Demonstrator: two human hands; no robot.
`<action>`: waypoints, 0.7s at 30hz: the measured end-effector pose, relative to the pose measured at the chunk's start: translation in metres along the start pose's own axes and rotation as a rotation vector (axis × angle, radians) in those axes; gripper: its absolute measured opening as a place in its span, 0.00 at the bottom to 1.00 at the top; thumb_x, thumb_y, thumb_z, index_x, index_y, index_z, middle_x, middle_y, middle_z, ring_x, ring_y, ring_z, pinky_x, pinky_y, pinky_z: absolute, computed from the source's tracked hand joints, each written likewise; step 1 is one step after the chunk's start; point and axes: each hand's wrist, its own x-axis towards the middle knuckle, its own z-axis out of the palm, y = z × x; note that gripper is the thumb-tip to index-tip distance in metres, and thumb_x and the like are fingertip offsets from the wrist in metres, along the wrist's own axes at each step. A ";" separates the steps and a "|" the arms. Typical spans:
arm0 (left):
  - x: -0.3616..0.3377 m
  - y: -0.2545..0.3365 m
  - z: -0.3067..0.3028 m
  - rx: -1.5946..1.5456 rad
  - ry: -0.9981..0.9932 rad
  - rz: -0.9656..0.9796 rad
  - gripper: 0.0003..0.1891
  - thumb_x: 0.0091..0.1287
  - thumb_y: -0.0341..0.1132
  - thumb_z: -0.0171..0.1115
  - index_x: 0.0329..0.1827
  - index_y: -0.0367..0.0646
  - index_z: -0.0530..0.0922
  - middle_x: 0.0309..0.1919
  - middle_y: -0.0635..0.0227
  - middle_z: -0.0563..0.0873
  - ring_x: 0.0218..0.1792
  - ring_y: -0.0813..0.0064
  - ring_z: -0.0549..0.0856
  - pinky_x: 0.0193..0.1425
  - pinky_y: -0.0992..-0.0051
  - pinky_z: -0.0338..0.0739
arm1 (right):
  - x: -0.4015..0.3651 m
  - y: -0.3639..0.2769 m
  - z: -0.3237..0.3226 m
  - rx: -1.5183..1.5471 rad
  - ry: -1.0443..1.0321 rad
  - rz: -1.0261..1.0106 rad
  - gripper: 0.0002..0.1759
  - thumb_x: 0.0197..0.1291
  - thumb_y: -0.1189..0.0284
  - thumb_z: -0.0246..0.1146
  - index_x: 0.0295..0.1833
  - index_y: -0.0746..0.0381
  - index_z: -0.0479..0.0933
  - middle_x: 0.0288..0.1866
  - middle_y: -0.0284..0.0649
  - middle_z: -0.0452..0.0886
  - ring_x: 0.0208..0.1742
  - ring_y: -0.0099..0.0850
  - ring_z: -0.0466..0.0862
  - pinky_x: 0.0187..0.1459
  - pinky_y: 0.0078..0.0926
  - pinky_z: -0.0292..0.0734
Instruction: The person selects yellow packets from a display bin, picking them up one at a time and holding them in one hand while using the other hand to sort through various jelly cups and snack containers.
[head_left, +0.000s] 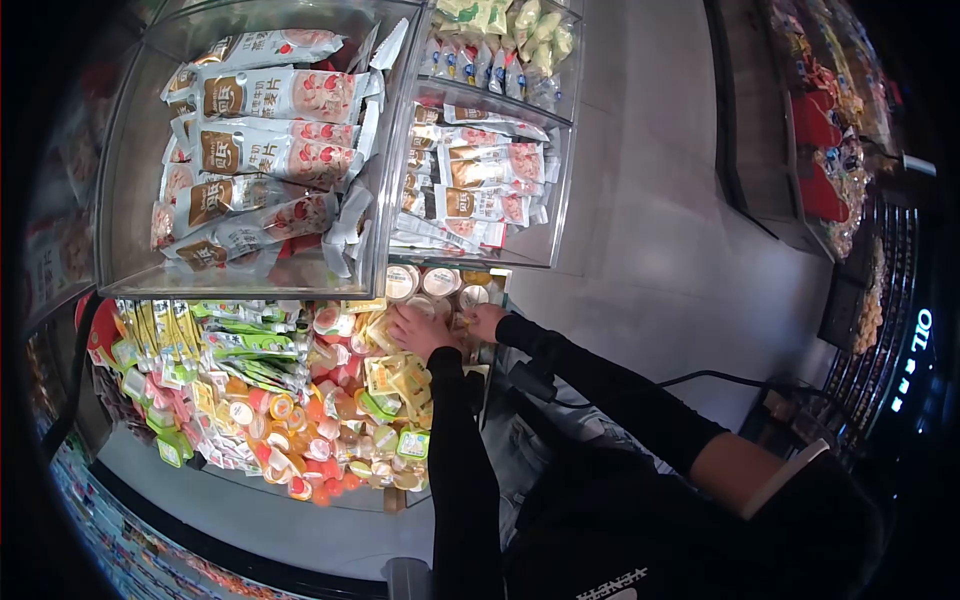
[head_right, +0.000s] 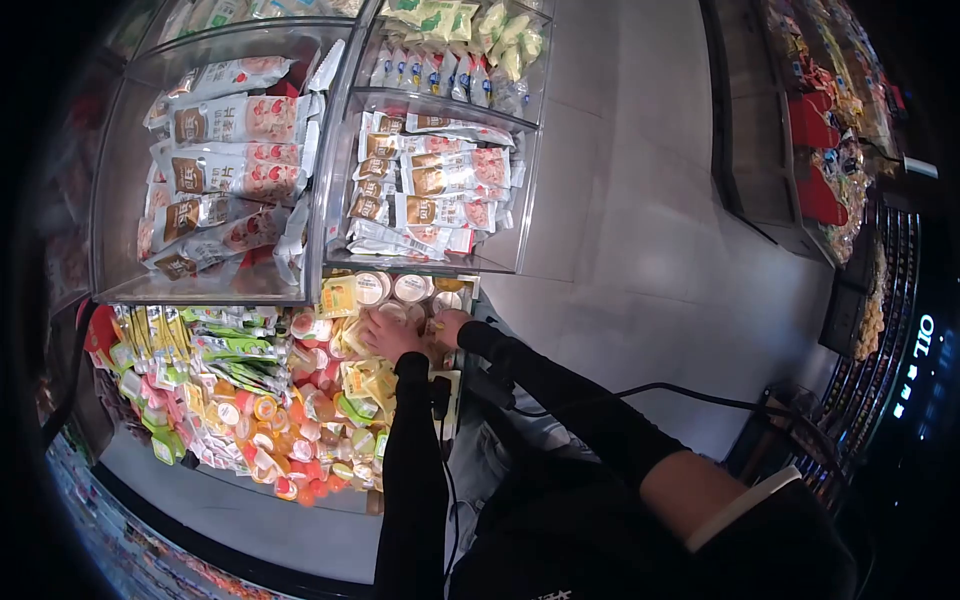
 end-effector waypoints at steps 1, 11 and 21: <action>0.000 -0.002 -0.005 0.004 0.001 -0.003 0.36 0.40 0.42 0.71 0.53 0.40 0.64 0.55 0.51 0.66 0.54 0.56 0.66 0.54 0.63 0.63 | 0.007 0.003 0.008 0.077 0.190 0.129 0.20 0.47 0.67 0.56 0.44 0.67 0.73 0.38 0.52 0.78 0.41 0.43 0.78 0.45 0.33 0.73; 0.004 0.033 0.025 -1.000 -0.111 -0.316 0.34 0.41 0.35 0.71 0.48 0.31 0.62 0.44 0.51 0.72 0.47 0.59 0.73 0.50 0.71 0.69 | 0.094 0.062 0.059 1.666 0.848 0.523 0.17 0.50 0.61 0.62 0.37 0.66 0.76 0.31 0.41 0.80 0.32 0.32 0.80 0.31 0.31 0.74; 0.021 0.068 0.017 -1.029 0.084 -0.519 0.34 0.40 0.32 0.71 0.47 0.34 0.57 0.46 0.52 0.67 0.49 0.55 0.70 0.52 0.62 0.65 | 0.090 0.077 0.049 1.892 0.424 0.416 0.14 0.54 0.67 0.60 0.43 0.64 0.73 0.39 0.41 0.78 0.37 0.33 0.79 0.41 0.30 0.75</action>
